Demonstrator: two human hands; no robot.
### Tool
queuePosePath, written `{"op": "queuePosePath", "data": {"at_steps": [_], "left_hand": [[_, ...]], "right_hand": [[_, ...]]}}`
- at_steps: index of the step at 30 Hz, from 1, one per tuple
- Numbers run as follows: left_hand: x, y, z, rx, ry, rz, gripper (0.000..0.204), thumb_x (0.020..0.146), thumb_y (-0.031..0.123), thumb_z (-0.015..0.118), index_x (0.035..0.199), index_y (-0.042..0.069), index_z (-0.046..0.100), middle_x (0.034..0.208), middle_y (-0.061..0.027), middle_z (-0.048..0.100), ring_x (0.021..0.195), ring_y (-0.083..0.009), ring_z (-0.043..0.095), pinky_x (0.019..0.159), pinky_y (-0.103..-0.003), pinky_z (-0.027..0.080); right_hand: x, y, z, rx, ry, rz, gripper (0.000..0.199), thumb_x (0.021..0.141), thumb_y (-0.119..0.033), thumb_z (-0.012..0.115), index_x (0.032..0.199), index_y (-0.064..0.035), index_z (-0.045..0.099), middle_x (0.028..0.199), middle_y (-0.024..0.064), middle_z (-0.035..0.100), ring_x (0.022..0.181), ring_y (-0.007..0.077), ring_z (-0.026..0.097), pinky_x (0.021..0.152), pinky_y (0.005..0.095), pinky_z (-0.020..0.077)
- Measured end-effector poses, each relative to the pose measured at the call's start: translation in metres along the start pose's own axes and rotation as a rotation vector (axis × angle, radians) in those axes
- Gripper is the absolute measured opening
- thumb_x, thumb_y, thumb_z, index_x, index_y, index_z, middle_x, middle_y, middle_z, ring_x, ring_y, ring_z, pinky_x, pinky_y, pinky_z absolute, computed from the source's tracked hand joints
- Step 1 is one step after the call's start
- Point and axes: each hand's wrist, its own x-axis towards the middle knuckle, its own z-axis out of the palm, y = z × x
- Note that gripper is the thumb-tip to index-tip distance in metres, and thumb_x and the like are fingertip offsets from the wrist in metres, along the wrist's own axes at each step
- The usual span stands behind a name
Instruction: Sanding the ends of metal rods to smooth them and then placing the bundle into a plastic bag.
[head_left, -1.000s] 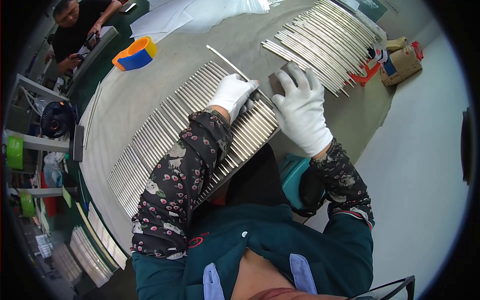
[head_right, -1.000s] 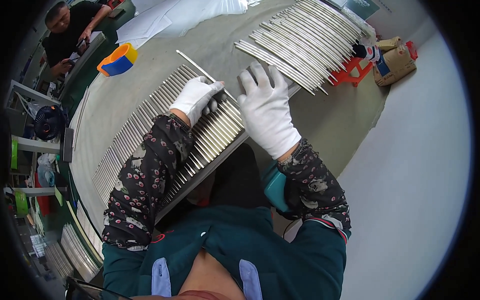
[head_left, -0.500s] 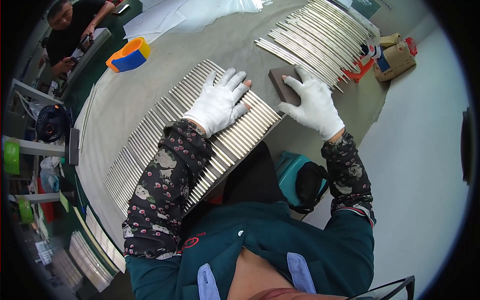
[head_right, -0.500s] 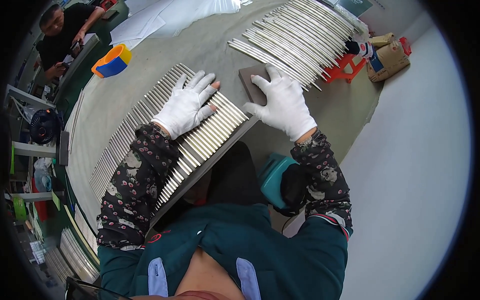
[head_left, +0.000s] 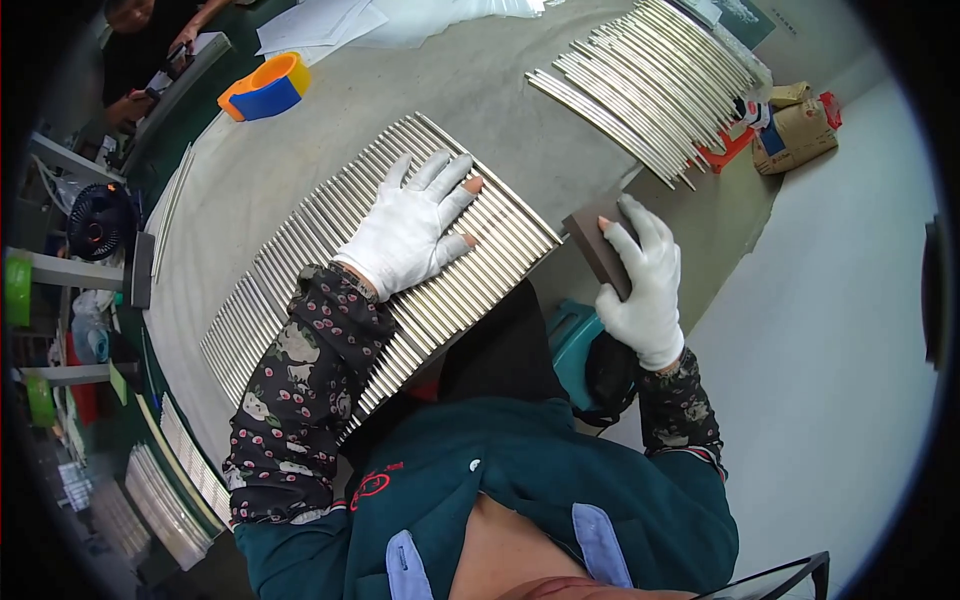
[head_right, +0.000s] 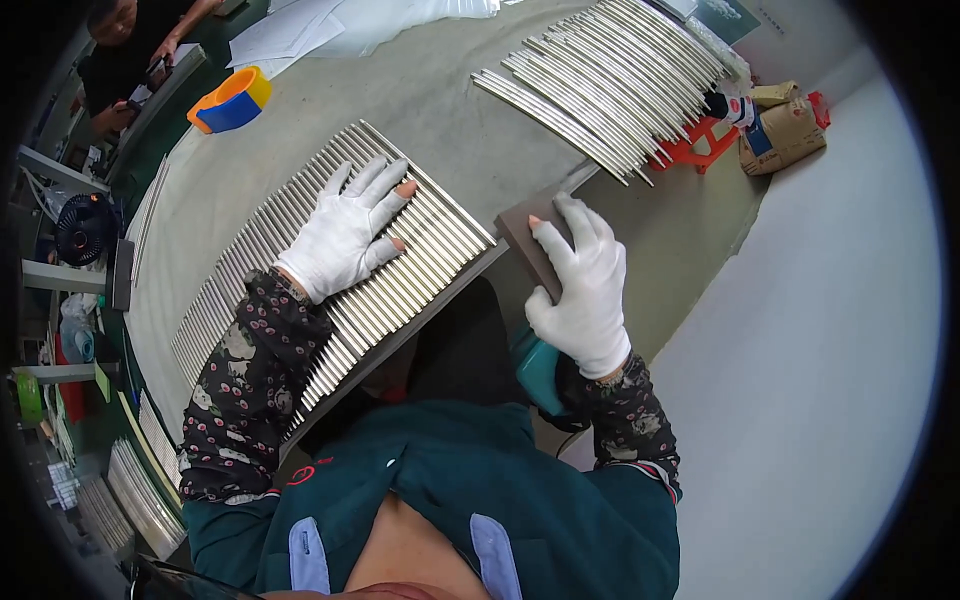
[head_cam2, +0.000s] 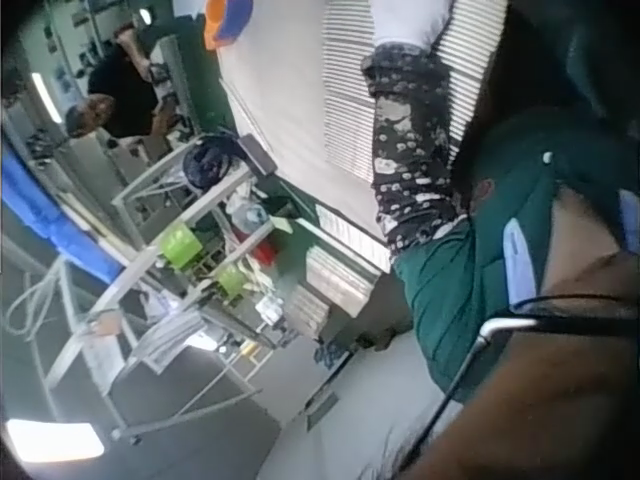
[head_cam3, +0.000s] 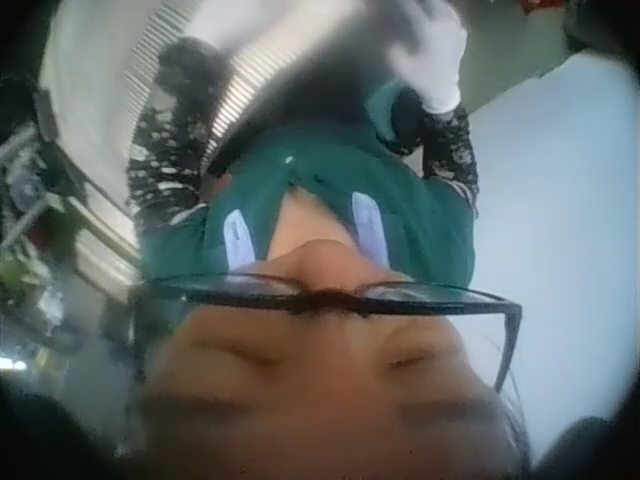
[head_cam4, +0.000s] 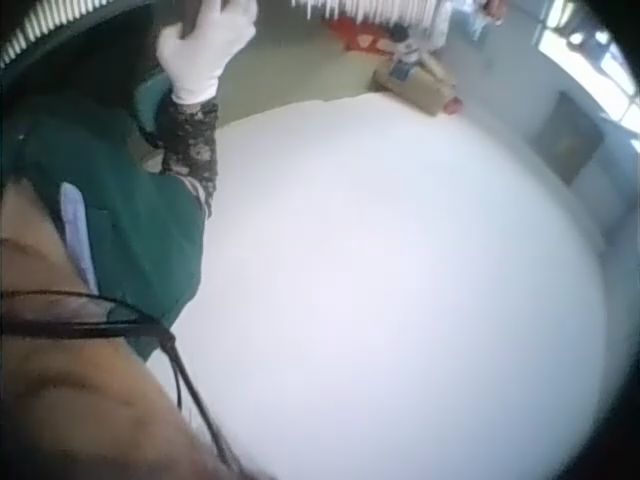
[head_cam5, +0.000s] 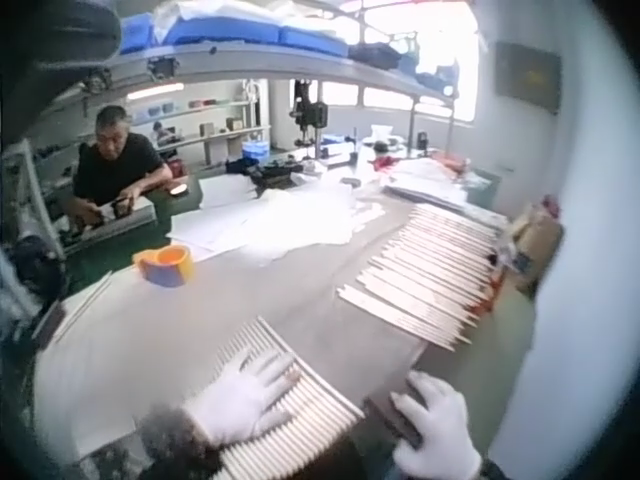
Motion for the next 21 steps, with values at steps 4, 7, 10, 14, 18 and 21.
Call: {"op": "queuePosePath", "data": {"at_steps": [4,7,10,14,18,21], "left_hand": [[-0.001,-0.002,0.002,-0.007,0.006,-0.02,0.066,0.09,0.055,0.034,0.137,0.01,0.038,0.146,-0.0148,0.03,0.134,-0.0369,0.026,0.11,-0.054,0.016],[0.0,-0.004,0.005,-0.015,0.017,-0.026,0.065,0.09,0.055,0.034,0.136,0.009,0.039,0.146,-0.0149,0.03,0.135,-0.0365,0.026,0.11,-0.054,0.016],[-0.007,-0.004,0.008,-0.009,0.032,-0.017,0.065,0.09,0.054,0.034,0.135,0.008,0.04,0.145,-0.0156,0.031,0.135,-0.0362,0.026,0.11,-0.054,0.015],[-0.018,-0.003,0.012,-0.017,0.038,-0.011,0.066,0.09,0.054,0.035,0.136,0.008,0.038,0.146,-0.016,0.028,0.136,-0.0358,0.024,0.11,-0.053,0.016],[-0.017,-0.003,0.009,-0.067,0.087,0.0,0.063,0.091,0.049,0.04,0.138,0.009,0.034,0.148,-0.0142,0.026,0.136,-0.0352,0.023,0.111,-0.052,0.016],[-0.017,0.0,0.007,-0.075,0.103,0.012,0.058,0.09,0.042,0.046,0.136,0.007,0.038,0.146,-0.0122,0.03,0.136,-0.0333,0.025,0.111,-0.052,0.016]], "right_hand": [[-0.01,0.0,-0.007,-0.057,-0.069,-0.062,0.059,0.045,-0.007,0.054,0.103,-0.0077,0.057,0.121,0.0175,0.05,0.111,0.0371,0.049,0.084,0.0418,0.0383],[-0.009,-0.001,0.001,-0.04,-0.103,-0.122,0.059,0.045,-0.007,0.054,0.104,-0.0083,0.057,0.121,0.0169,0.05,0.111,0.0367,0.049,0.083,0.041,0.0377],[-0.009,-0.013,0.01,-0.035,-0.109,-0.147,0.06,0.045,-0.007,0.054,0.105,-0.0088,0.057,0.12,0.0165,0.051,0.111,0.0365,0.049,0.081,0.0405,0.0373],[-0.014,-0.022,0.007,-0.049,-0.104,-0.164,0.059,0.045,-0.007,0.054,0.104,-0.0078,0.057,0.12,0.017,0.051,0.11,0.0369,0.049,0.083,0.0409,0.038],[-0.014,-0.028,0.003,-0.07,-0.018,-0.11,0.058,0.047,-0.005,0.054,0.105,-0.0063,0.057,0.122,0.0181,0.05,0.109,0.0378,0.049,0.085,0.0428,0.0402],[-0.002,-0.025,0.017,-0.065,0.087,-0.112,0.057,0.049,-0.005,0.054,0.106,-0.0062,0.058,0.122,0.0188,0.05,0.108,0.0376,0.049,0.085,0.0427,0.0405]]}}
